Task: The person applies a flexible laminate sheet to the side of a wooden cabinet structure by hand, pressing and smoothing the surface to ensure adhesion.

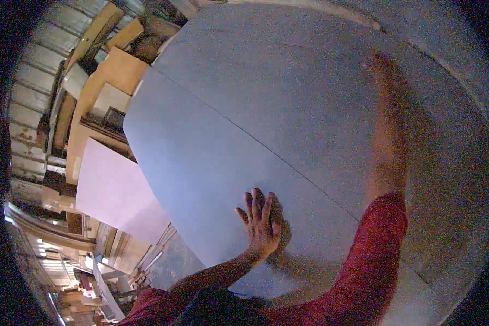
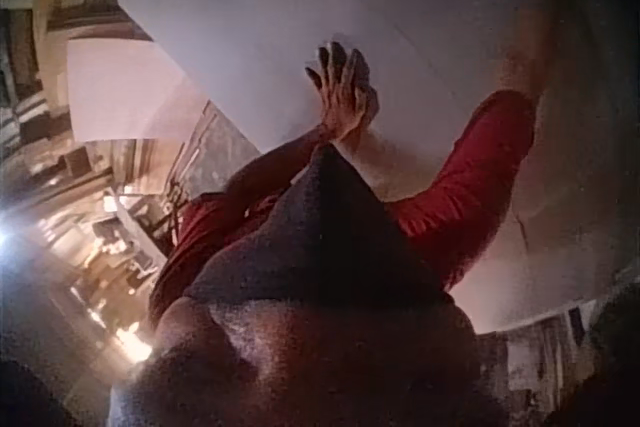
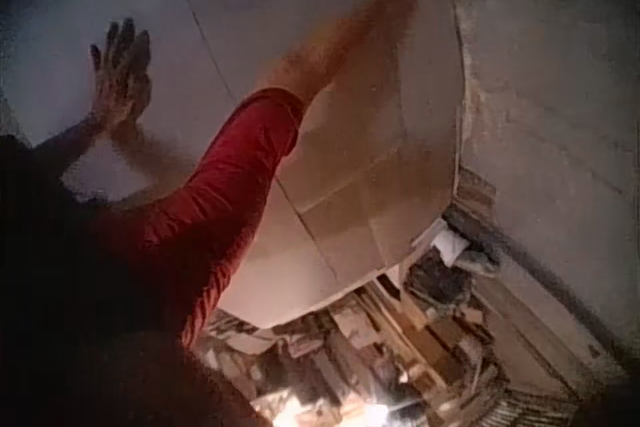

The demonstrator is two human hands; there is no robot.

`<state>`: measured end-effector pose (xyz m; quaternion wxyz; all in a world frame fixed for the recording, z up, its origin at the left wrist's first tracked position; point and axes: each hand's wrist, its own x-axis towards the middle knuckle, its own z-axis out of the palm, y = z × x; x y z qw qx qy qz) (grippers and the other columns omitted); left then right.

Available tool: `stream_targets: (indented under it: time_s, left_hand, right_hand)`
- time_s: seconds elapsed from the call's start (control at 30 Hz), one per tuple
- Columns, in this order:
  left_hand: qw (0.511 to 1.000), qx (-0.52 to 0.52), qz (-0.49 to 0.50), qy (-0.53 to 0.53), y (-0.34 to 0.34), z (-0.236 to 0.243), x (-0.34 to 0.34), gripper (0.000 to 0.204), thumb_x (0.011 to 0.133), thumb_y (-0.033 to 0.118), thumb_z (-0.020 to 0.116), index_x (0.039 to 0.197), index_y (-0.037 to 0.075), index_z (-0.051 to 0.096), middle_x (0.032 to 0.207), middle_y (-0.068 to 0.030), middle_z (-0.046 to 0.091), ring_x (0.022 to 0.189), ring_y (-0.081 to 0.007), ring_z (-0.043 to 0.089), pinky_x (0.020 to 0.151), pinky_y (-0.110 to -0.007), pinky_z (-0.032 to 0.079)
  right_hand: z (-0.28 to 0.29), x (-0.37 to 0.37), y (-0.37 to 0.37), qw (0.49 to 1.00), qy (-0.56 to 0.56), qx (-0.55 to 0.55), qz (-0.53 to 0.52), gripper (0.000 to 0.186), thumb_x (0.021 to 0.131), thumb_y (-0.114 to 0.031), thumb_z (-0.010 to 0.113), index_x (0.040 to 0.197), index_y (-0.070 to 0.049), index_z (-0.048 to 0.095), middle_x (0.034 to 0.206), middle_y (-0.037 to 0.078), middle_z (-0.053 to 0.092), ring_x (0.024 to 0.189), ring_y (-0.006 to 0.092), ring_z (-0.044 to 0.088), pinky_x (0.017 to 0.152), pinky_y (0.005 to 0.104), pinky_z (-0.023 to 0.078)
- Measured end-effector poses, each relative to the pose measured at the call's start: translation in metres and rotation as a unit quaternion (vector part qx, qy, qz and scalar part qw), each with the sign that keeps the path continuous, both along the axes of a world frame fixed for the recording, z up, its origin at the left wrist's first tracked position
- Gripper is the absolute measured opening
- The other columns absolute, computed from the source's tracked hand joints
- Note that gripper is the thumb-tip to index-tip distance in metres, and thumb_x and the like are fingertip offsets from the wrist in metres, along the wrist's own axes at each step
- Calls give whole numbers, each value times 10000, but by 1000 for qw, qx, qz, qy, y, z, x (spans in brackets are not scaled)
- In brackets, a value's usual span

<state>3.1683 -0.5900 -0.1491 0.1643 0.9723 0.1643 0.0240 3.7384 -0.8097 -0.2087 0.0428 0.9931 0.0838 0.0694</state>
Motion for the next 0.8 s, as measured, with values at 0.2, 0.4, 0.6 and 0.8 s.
stream_targets:
  time_s: [0.2, 0.4, 0.6, 0.8]
  left_hand:
    - [999, -30, -10, -5, -2, 4, 2, 710, 788, 233, 472, 1456, 144, 252, 1519, -224, 77, 1393, -460, -4, 1031, -692, -29]
    - [1000, -9, 17, 13, -2, 2, -5, 683, 790, 297, 461, 1436, 137, 308, 1520, -224, 100, 1394, -457, 34, 1043, -676, -36]
    - [999, 7, 18, 25, -1, 4, 0, 709, 784, 236, 481, 1452, 141, 263, 1522, -222, 63, 1394, -457, 2, 1028, -703, -3]
    - [1000, -15, 15, 5, -4, 5, -2, 716, 774, 232, 491, 1447, 135, 267, 1526, -214, 46, 1398, -446, -1, 1027, -705, 1]
  right_hand:
    - [26, -7, -4, 998, 50, 4, 42, 514, 942, -333, 469, 1392, -110, 360, 1397, 132, 420, 1264, 314, 423, 1062, 482, 310]
    - [102, -70, 45, 986, 143, -11, 87, 510, 927, -318, 508, 1363, -80, 396, 1389, 143, 428, 1256, 294, 435, 1050, 444, 341]
    - [49, -31, 49, 972, -21, 152, 179, 544, 900, -350, 551, 1362, -97, 413, 1308, 160, 500, 1193, 326, 489, 1024, 444, 364]
    - [65, -34, 57, 971, 32, 41, 235, 460, 886, -224, 566, 1319, -104, 468, 1152, 183, 593, 1079, 323, 566, 905, 448, 453]
